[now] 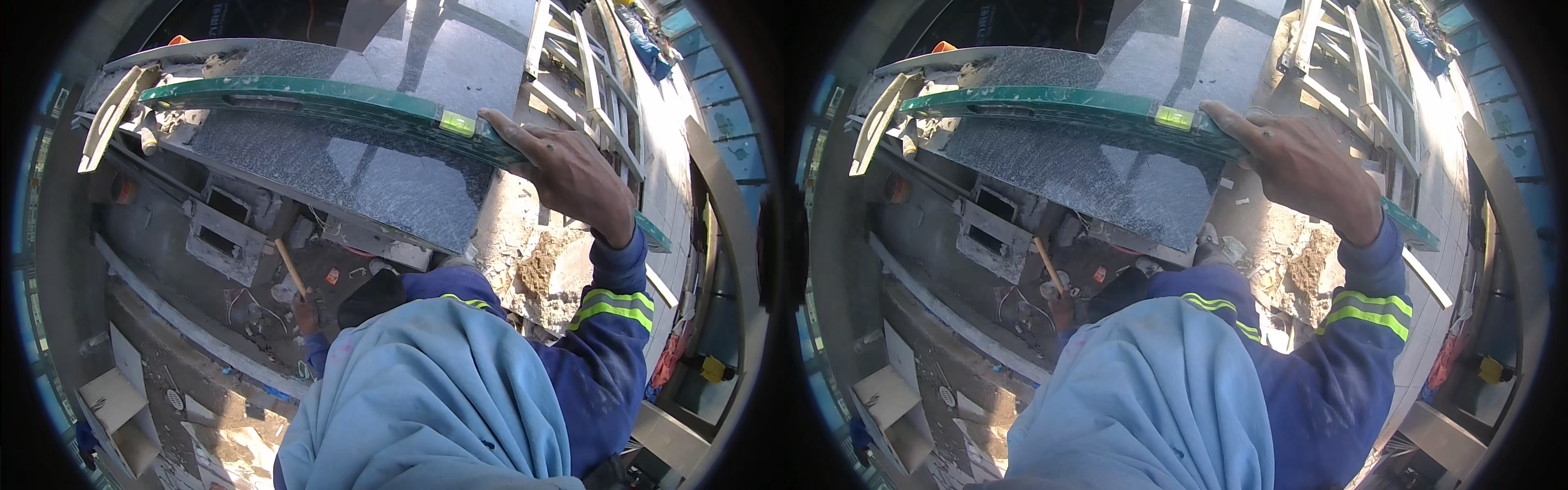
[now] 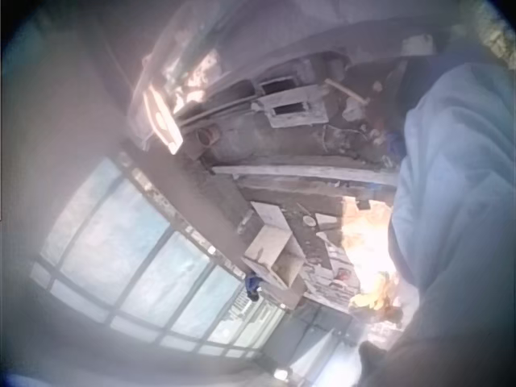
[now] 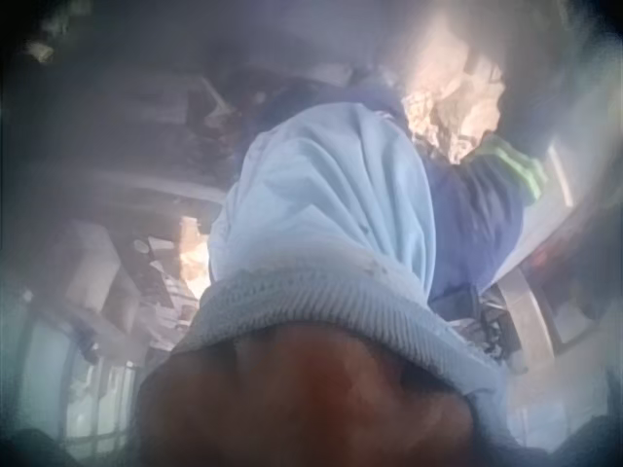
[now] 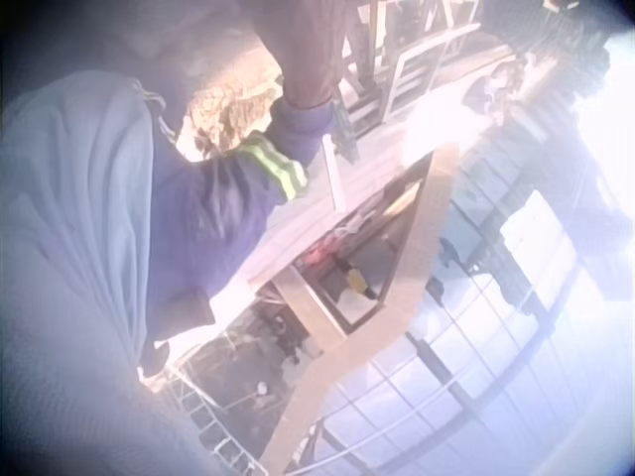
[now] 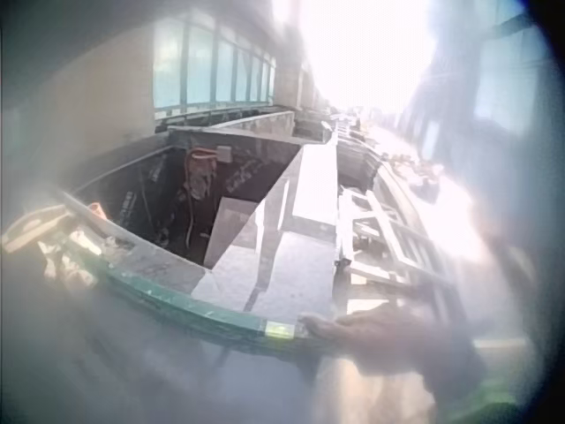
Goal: The person installs a dark stone tile onto a curved surface using a rubber mallet to tap it into place, a spirit level to check alignment, and a chisel to remove excess mortar. The person repeatedly adjusts the tile and checks its level during the process.
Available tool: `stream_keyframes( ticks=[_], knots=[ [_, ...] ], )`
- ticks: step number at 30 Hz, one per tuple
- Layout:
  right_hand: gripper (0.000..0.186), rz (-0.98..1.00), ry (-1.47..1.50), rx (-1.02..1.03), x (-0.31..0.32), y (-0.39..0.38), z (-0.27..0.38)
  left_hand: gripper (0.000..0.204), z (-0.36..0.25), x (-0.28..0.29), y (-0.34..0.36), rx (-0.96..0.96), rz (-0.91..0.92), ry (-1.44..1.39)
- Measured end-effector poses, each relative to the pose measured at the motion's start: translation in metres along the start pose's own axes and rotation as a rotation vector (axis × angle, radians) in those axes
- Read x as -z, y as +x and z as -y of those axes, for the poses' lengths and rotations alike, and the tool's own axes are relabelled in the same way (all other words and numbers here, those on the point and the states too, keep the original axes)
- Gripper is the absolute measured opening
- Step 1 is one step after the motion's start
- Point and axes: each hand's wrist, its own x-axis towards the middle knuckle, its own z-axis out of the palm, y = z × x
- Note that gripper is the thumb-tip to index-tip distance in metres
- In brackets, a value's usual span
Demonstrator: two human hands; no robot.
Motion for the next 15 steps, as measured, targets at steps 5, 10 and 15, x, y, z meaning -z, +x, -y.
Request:
stream_keyframes(
  ticks=[5, 10, 15],
  knots=[
    [0.08, -0.02, -0.004, 0.032, 0.0, -0.004, 0.0, 0.05, 0.013, -0.005, 0.009, 0.064, 0.08, 0.048],
    [0.079, 0.029, 0.018, 0.0, 0.003, -0.004, 0.001, 0.05, 0.024, -0.006, 0.019, 0.028, 0.086, 0.137],
    [0.076, 0.05, -0.01, -0.033, 0.003, -0.003, 0.005, 0.05, -0.002, -0.003, 0.017, 0.092, 0.136, 0.108]
  ],
)
